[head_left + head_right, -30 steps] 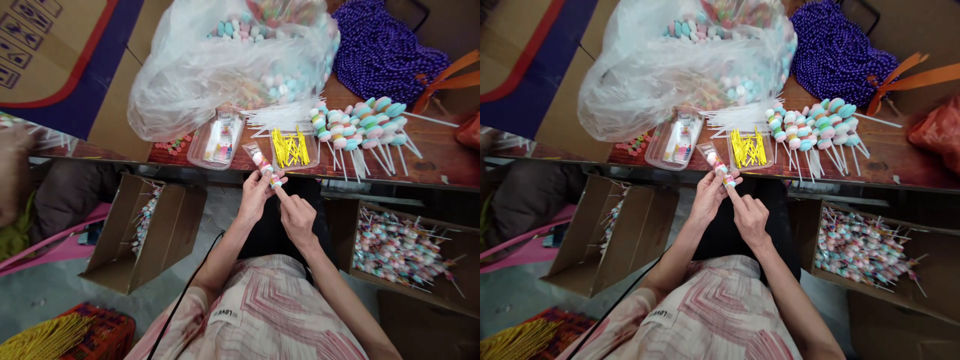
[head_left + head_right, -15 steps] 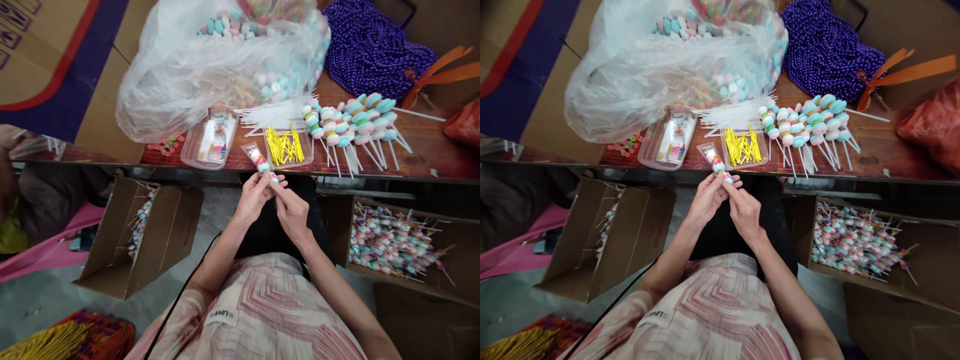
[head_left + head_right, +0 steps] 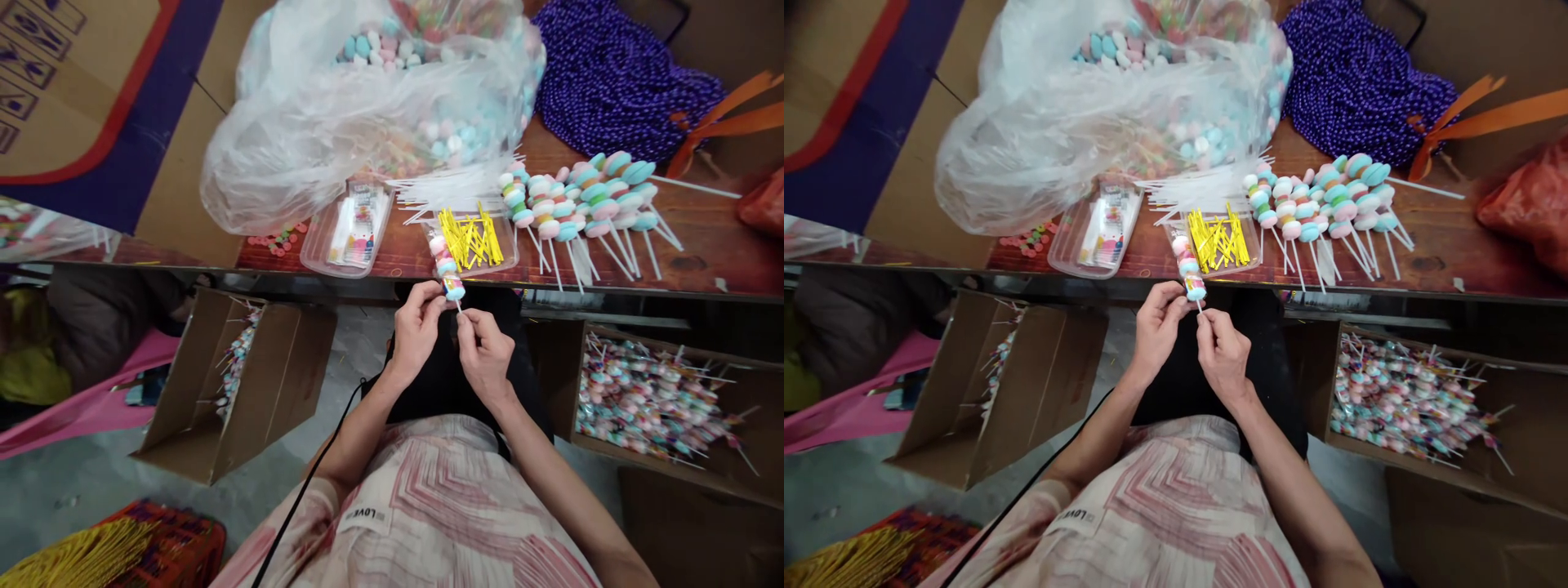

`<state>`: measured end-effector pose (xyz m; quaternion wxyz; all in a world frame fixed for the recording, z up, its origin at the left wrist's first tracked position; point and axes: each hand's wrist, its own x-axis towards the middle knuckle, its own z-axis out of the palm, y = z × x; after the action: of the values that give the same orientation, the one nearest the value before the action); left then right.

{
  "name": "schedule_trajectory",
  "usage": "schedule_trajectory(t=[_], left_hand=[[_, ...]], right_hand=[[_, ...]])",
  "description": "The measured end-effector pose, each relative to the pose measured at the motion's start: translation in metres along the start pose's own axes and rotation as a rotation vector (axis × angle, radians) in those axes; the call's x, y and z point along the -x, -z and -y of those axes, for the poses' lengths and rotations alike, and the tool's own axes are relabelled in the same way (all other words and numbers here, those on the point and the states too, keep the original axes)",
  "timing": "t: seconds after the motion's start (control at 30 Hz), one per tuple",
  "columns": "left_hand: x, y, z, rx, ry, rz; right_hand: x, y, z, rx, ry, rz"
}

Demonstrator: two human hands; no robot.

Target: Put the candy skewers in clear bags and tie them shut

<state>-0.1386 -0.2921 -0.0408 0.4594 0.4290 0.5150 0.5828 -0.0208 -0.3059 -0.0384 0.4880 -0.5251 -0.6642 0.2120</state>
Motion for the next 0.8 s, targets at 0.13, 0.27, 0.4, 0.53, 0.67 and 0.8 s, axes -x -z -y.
schedule_trajectory(t=[0.13, 0.27, 0.4, 0.53, 0.67, 0.8], left_hand=[[-0.003, 0.005, 0.0, -0.26, -0.198, -0.02], [-0.005, 0.007, -0.001, -0.385, -0.335, -0.04], [-0.009, 0.011, -0.001, -0.429, -0.411, -0.045], [-0.009, 0.014, -0.002, -0.441, -0.422, -0.027], [-0.007, 0.014, -0.003, -0.417, -0.37, -0.02], [-0.006, 0.014, -0.003, -0.313, -0.238, -0.006]], right_hand=[[0.001, 0.001, 0.0, 0.002, -0.01, 0.007], [0.001, 0.001, 0.001, -0.003, -0.016, 0.022], [0.001, 0.0, 0.001, -0.03, -0.01, 0.046], [0.001, -0.001, 0.001, -0.035, -0.005, 0.044], [0.0, -0.001, 0.001, -0.039, -0.009, 0.043], [0.0, -0.001, 0.002, -0.039, -0.029, 0.062]])
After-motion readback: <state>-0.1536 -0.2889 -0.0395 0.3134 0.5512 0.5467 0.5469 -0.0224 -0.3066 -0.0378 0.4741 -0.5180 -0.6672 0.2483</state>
